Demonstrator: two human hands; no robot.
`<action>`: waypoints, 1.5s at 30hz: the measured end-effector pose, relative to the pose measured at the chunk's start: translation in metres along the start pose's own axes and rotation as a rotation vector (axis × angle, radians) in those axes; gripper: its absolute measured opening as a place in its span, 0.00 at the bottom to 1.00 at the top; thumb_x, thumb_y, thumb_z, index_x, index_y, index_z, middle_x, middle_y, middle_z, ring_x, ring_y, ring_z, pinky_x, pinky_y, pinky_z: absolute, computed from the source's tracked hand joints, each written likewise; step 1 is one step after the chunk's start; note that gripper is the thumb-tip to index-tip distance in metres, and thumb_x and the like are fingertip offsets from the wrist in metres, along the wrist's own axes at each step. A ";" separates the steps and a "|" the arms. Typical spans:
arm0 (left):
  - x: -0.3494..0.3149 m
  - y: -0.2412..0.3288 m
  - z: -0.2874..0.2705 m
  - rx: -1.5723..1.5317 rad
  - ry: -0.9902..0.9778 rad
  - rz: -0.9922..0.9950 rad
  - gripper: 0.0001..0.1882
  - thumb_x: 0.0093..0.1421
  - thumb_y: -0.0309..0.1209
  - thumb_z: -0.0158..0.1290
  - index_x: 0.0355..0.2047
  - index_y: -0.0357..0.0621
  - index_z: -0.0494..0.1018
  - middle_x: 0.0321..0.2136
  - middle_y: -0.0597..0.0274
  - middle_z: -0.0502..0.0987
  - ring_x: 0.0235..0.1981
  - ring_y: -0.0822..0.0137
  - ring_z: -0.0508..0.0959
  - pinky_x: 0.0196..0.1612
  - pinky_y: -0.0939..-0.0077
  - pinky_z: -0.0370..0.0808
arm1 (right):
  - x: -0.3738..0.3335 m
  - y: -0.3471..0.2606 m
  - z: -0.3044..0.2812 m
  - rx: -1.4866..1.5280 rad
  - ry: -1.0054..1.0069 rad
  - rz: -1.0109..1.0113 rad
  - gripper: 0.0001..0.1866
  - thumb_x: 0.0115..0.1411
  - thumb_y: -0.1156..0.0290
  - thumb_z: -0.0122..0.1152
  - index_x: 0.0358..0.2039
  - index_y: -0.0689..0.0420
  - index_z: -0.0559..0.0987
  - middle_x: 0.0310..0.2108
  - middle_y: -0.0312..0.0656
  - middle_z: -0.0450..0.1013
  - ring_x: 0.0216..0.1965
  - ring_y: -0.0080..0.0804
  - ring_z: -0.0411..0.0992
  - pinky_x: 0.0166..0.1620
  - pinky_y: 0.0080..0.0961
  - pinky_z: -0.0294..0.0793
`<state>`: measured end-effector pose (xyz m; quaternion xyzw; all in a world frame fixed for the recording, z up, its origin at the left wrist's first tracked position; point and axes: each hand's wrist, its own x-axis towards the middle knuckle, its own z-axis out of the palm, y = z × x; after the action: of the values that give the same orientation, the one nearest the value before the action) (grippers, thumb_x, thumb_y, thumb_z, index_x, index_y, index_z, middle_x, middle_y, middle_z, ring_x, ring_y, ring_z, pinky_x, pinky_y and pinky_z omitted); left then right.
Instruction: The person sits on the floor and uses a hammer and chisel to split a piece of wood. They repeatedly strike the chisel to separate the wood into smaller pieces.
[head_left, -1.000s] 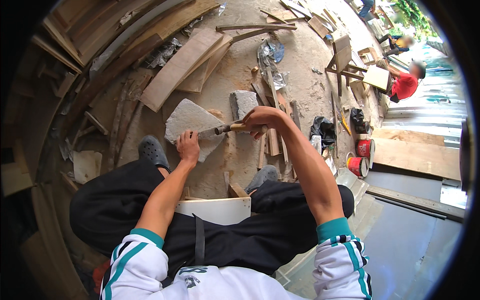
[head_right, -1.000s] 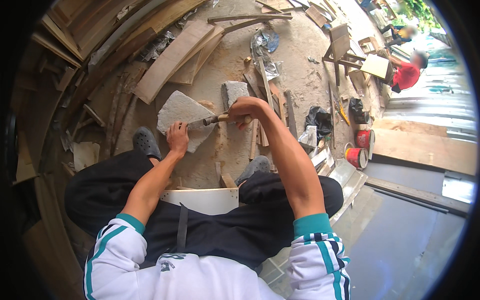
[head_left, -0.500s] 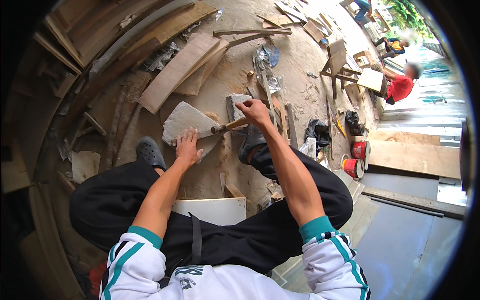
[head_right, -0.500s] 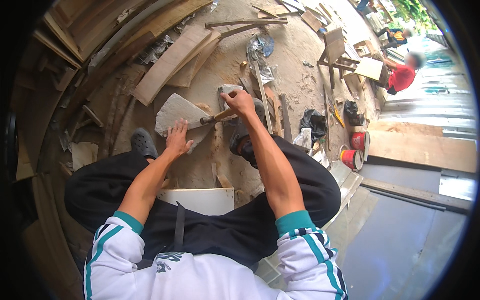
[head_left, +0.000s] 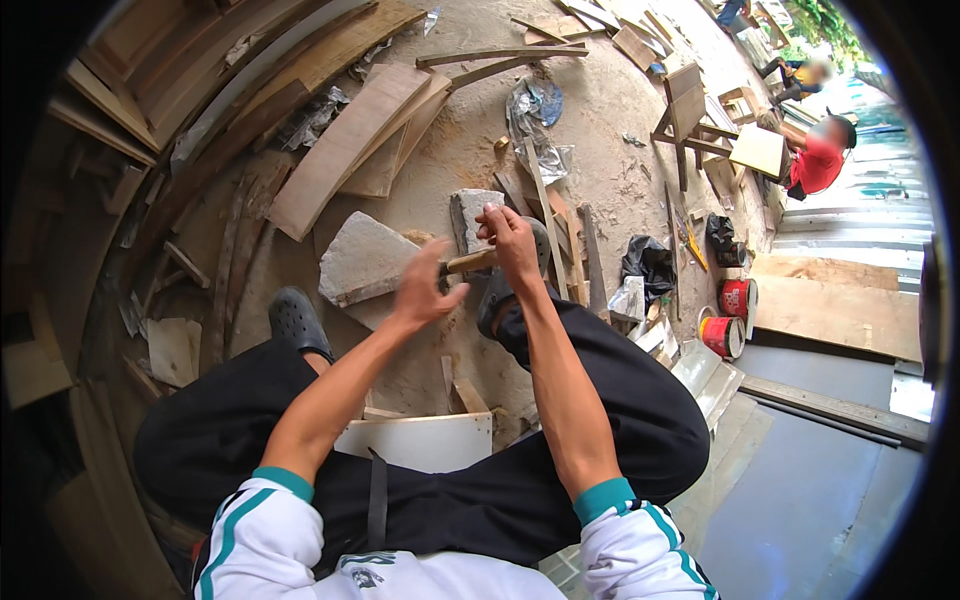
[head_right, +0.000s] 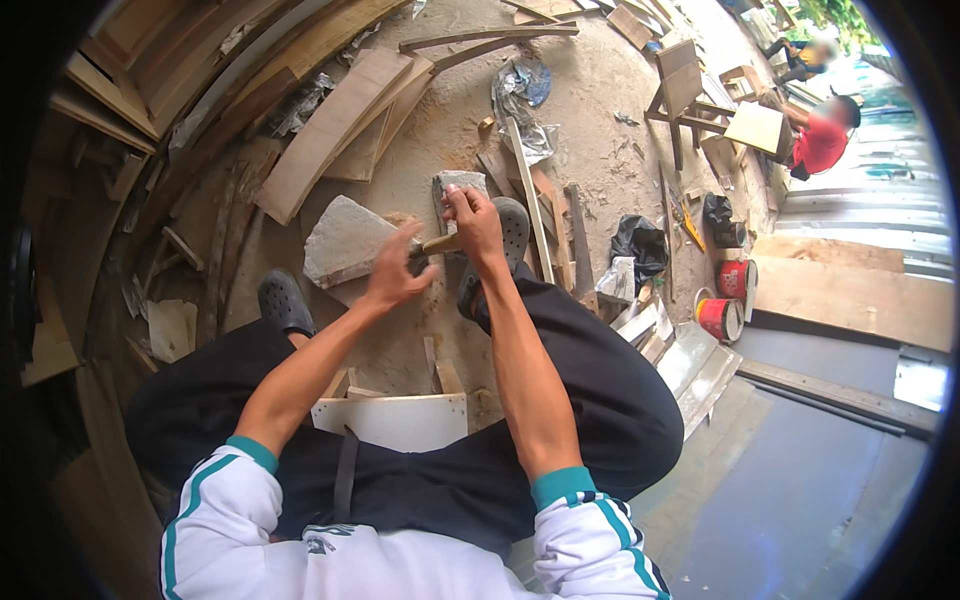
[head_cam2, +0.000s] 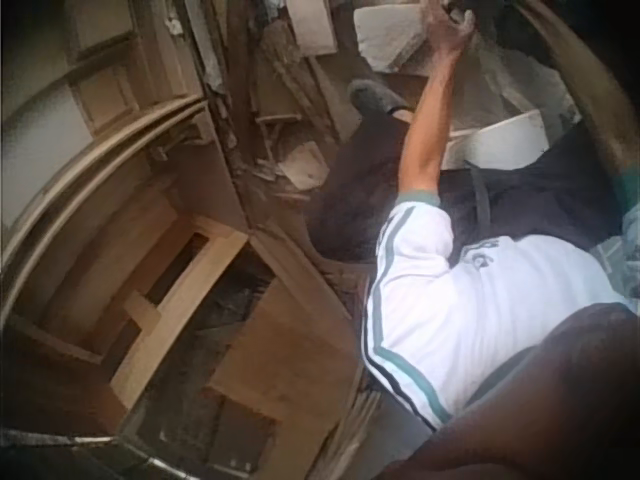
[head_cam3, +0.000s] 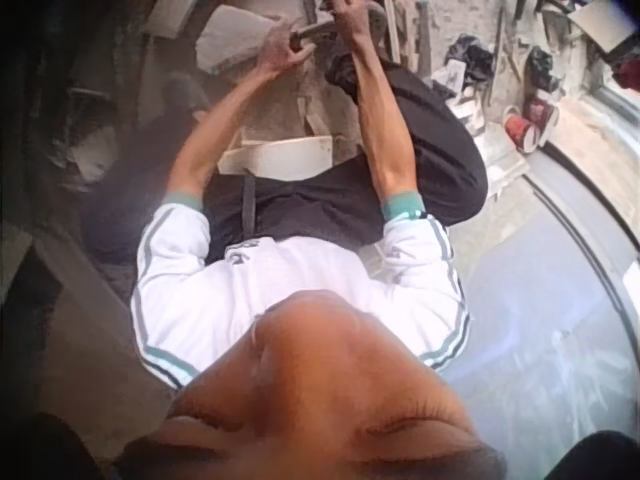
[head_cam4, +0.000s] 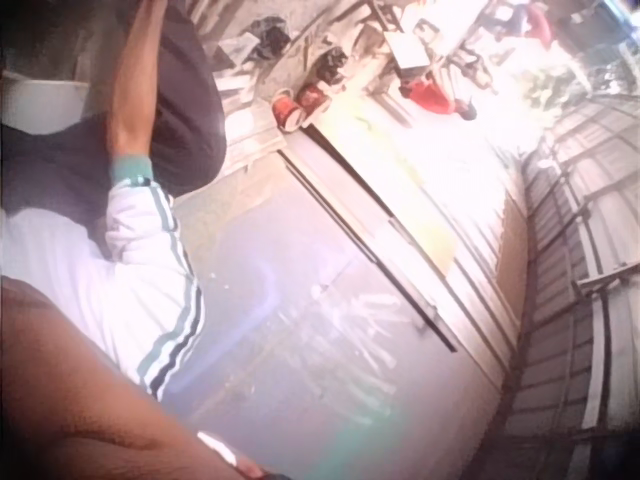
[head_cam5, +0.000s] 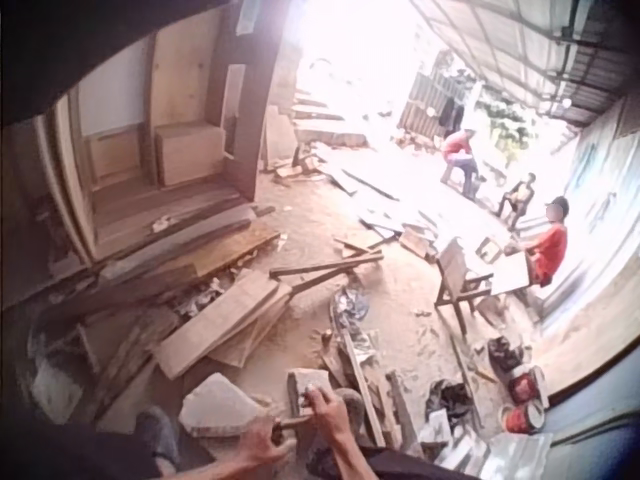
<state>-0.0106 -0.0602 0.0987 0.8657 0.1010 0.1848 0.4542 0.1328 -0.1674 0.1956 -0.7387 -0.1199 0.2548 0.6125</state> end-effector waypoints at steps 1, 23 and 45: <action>0.020 0.018 0.013 -0.118 -0.047 -0.017 0.35 0.51 0.45 0.63 0.55 0.41 0.68 0.54 0.45 0.73 0.58 0.48 0.71 0.59 0.57 0.67 | -0.002 0.001 -0.001 -0.023 0.024 -0.066 0.22 0.69 0.51 0.48 0.36 0.58 0.80 0.28 0.37 0.78 0.34 0.23 0.75 0.41 0.24 0.70; 0.046 -0.003 0.042 -0.414 -0.117 -0.080 0.11 0.49 0.32 0.64 0.22 0.42 0.73 0.17 0.58 0.72 0.19 0.67 0.72 0.26 0.70 0.69 | 0.046 -0.005 -0.074 0.661 0.150 -0.075 0.33 0.70 0.44 0.31 0.68 0.48 0.58 0.59 0.44 0.67 0.59 0.34 0.63 0.63 0.41 0.57; 0.026 -0.028 -0.005 -0.578 -0.036 -0.284 0.07 0.60 0.30 0.59 0.32 0.39 0.77 0.28 0.70 0.77 0.33 0.77 0.74 0.41 0.76 0.73 | 0.000 0.008 0.073 0.482 0.118 -0.212 0.24 0.68 0.61 0.41 0.63 0.54 0.66 0.53 0.42 0.73 0.59 0.31 0.66 0.64 0.36 0.57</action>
<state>0.0106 -0.0317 0.0844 0.6811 0.1560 0.1255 0.7043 0.0937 -0.1072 0.1788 -0.5683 -0.0964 0.1672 0.7999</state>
